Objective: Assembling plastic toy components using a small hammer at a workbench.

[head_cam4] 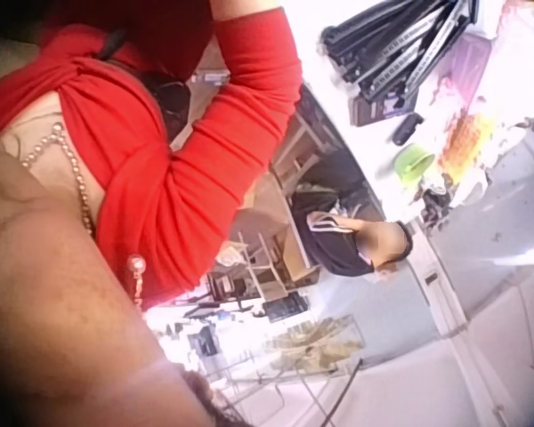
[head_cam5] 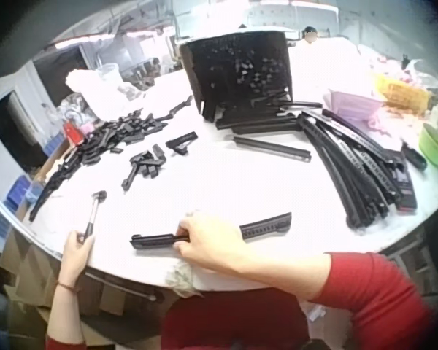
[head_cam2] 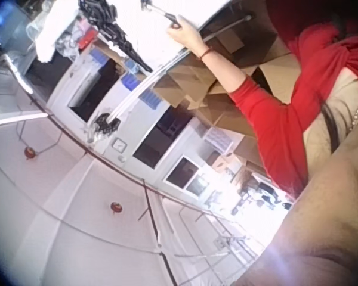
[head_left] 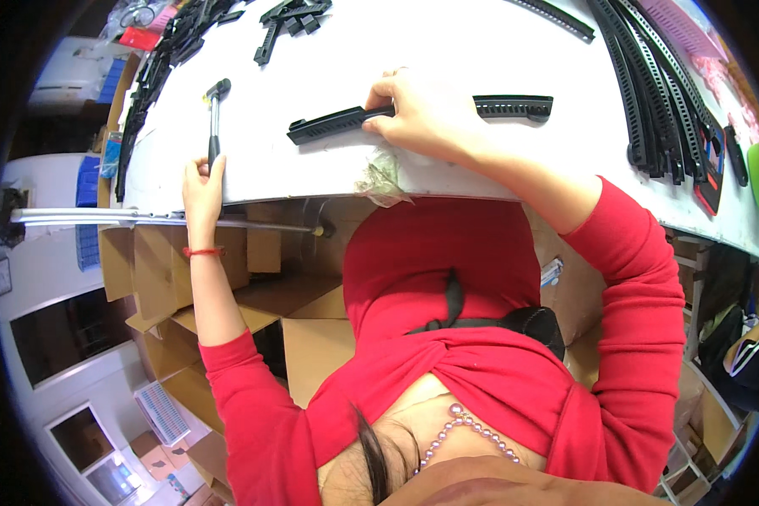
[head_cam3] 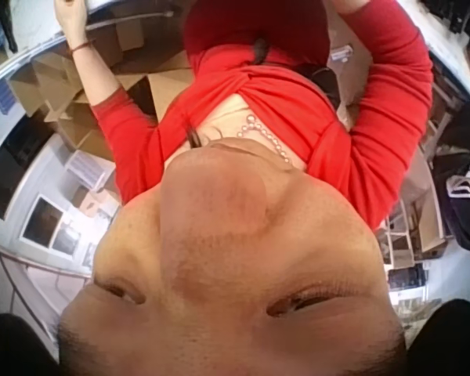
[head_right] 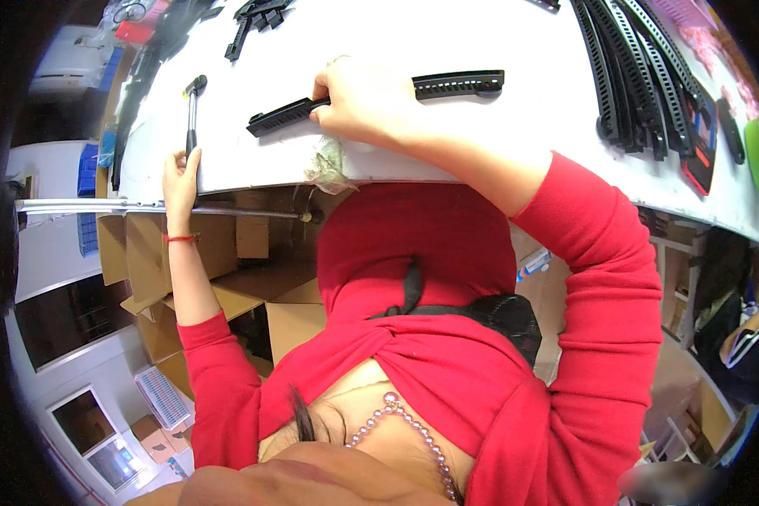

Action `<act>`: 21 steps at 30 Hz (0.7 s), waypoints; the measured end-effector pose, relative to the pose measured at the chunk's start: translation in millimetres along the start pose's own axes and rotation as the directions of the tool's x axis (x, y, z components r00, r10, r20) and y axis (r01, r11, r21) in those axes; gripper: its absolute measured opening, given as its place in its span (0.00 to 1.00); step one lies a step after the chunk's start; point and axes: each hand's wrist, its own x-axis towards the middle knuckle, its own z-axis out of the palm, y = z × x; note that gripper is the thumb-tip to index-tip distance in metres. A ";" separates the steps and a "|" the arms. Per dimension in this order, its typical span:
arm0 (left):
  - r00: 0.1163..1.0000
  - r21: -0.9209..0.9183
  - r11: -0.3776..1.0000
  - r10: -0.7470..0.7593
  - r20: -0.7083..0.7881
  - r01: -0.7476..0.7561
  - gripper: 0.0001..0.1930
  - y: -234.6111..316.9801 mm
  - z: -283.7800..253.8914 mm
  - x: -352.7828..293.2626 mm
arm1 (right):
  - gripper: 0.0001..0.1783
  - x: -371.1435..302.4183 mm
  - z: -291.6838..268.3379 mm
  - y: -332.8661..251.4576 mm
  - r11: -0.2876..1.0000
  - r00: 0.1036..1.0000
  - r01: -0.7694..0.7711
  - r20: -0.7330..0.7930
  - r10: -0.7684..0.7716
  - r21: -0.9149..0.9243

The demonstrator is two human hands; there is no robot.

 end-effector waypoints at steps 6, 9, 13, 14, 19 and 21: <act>0.948 -0.513 0.842 0.008 0.318 0.165 0.20 73.5 -46.2 -63.5 | 0.17 1.2 -1.0 10.6 0.996 0.996 -0.063 -0.060 0.059 -0.061; 0.978 -0.489 0.869 0.164 0.128 -0.082 0.27 112.4 -60.5 -104.5 | 0.17 -0.7 -1.0 9.6 0.994 0.995 -0.091 -0.042 0.088 -0.061; 0.841 -0.277 0.800 0.536 -0.069 -0.532 0.25 135.0 -57.8 -115.3 | 0.17 0.8 1.6 7.9 0.998 0.997 -0.038 -0.070 0.034 -0.049; 0.842 -0.270 0.841 0.518 0.150 -0.469 0.23 138.1 -60.7 -117.6 | 0.17 1.8 2.1 6.2 0.999 0.997 -0.024 -0.080 0.020 -0.049; 0.950 -0.424 0.863 0.313 0.021 -0.275 0.23 147.8 -74.8 -109.7 | 0.17 2.4 0.7 9.1 0.998 0.997 -0.032 -0.066 0.027 -0.061; 0.961 -0.496 0.833 0.277 -0.006 -0.243 0.24 150.5 -67.4 -107.5 | 0.17 0.3 2.3 14.9 0.998 0.993 -0.035 -0.112 0.028 -0.061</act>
